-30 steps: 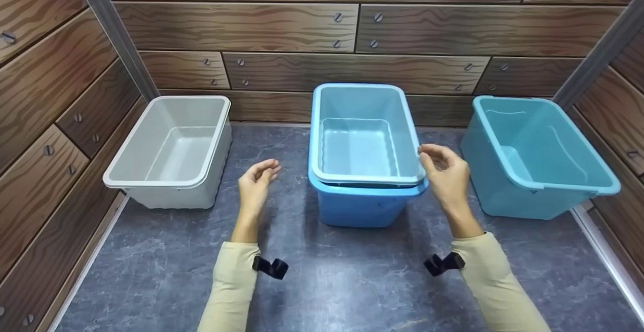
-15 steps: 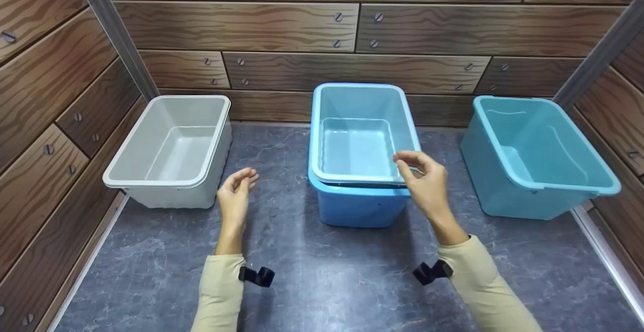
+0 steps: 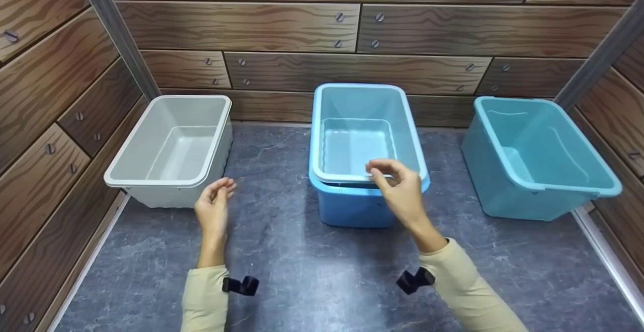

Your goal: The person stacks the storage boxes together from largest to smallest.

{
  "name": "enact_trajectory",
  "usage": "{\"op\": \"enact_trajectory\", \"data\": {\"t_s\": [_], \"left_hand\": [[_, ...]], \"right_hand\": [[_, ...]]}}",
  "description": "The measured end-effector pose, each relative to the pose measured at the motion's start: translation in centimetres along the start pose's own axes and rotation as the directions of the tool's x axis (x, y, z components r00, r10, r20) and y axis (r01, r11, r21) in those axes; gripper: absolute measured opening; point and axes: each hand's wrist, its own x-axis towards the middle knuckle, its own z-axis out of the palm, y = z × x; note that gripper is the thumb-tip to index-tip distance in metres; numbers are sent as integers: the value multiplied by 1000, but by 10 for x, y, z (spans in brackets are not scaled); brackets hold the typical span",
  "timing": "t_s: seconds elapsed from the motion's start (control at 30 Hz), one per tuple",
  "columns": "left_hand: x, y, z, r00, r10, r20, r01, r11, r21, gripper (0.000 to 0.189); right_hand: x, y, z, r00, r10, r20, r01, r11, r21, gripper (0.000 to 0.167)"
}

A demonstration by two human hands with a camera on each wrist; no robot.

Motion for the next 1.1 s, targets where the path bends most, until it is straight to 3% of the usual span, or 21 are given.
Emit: {"op": "enact_trajectory", "data": {"t_s": [0.23,0.37,0.47,0.6,0.7,0.83,1.0,1.1], "left_hand": [[1,0,-14,996,22,-85,-26,999,-48,21],[5,-1,-23,987,31,-160,-42,997,-66,14],[9,-3,-30,971,42,-235,-71,991,-117,14],[16,-6,-39,939,31,-343,-95,980,-172,13],[21,-8,-46,913,-9,-408,-57,987,-150,9],[27,-9,-54,890,-83,-449,34,993,-116,12],[35,-6,-64,869,-162,-468,145,987,-71,27],[39,-2,-68,864,-221,-452,227,973,-41,42]], "right_hand": [[-8,0,15,999,21,37,-21,1000,16,18],[-14,-3,23,997,18,78,-18,1000,-1,15],[-18,-4,29,994,1,110,2,1000,-23,13],[-22,-2,36,987,-35,157,46,997,-62,11],[-26,0,39,978,-58,201,79,992,-98,11],[-30,2,42,966,-74,246,105,988,-116,13],[-32,5,45,957,-77,281,111,988,-107,14],[-35,9,49,948,-83,309,124,986,-115,14]]}}
